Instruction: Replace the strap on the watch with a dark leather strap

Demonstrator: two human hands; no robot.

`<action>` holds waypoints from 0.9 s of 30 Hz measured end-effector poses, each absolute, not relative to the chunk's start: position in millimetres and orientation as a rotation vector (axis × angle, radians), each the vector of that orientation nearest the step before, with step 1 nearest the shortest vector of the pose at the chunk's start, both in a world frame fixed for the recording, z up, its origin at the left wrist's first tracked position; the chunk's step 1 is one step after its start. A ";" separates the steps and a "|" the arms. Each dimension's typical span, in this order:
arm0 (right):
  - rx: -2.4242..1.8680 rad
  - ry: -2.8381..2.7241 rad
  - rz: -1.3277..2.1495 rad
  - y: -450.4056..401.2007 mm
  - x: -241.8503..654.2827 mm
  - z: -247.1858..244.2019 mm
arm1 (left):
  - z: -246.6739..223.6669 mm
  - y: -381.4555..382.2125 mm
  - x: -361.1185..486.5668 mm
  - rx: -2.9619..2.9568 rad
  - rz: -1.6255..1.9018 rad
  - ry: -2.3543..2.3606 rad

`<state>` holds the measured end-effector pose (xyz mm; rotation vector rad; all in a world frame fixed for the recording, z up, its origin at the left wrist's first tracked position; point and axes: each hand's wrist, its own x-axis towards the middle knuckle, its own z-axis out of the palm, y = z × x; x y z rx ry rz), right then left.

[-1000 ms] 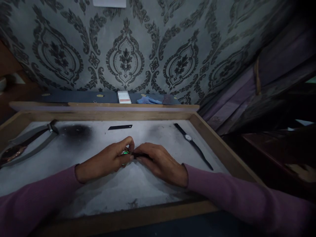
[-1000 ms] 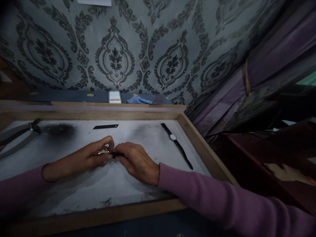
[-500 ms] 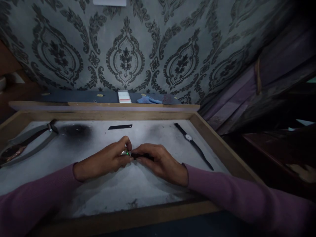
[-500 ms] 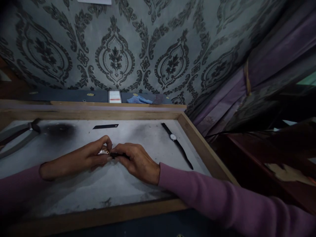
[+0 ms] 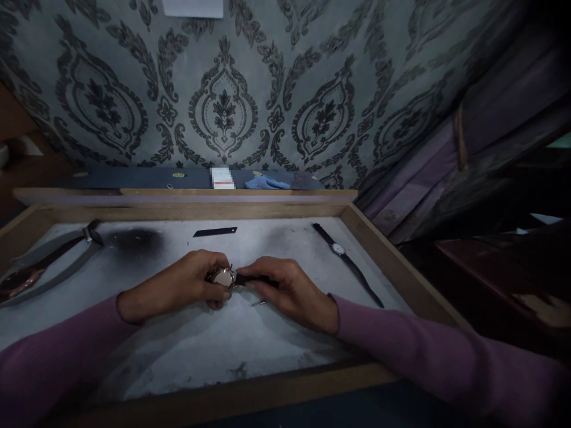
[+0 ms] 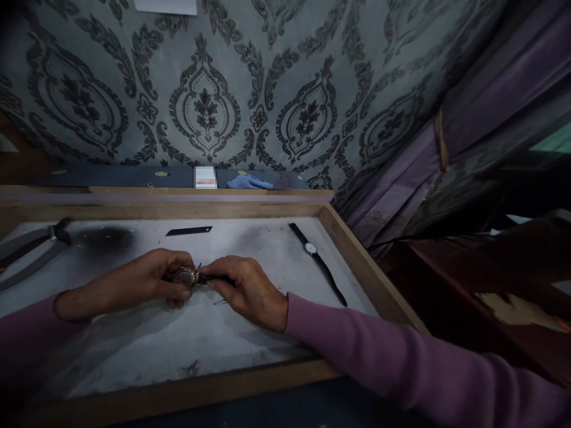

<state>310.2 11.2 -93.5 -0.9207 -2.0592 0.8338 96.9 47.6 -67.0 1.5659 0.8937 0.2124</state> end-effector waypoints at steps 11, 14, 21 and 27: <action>-0.854 -2.085 0.765 12.1 310.3 -93.4 | -71.4 45.4 92.2 1.713 0.166 0.820; -0.859 -2.100 0.776 11.9 310.7 -92.5 | -72.2 45.9 91.6 1.723 0.163 0.827; -0.944 -2.041 0.948 11.7 310.1 -88.9 | -69.8 46.5 95.8 1.672 0.168 0.858; -0.956 -2.037 0.906 13.4 309.8 -90.9 | -67.6 46.2 97.0 1.672 0.167 0.853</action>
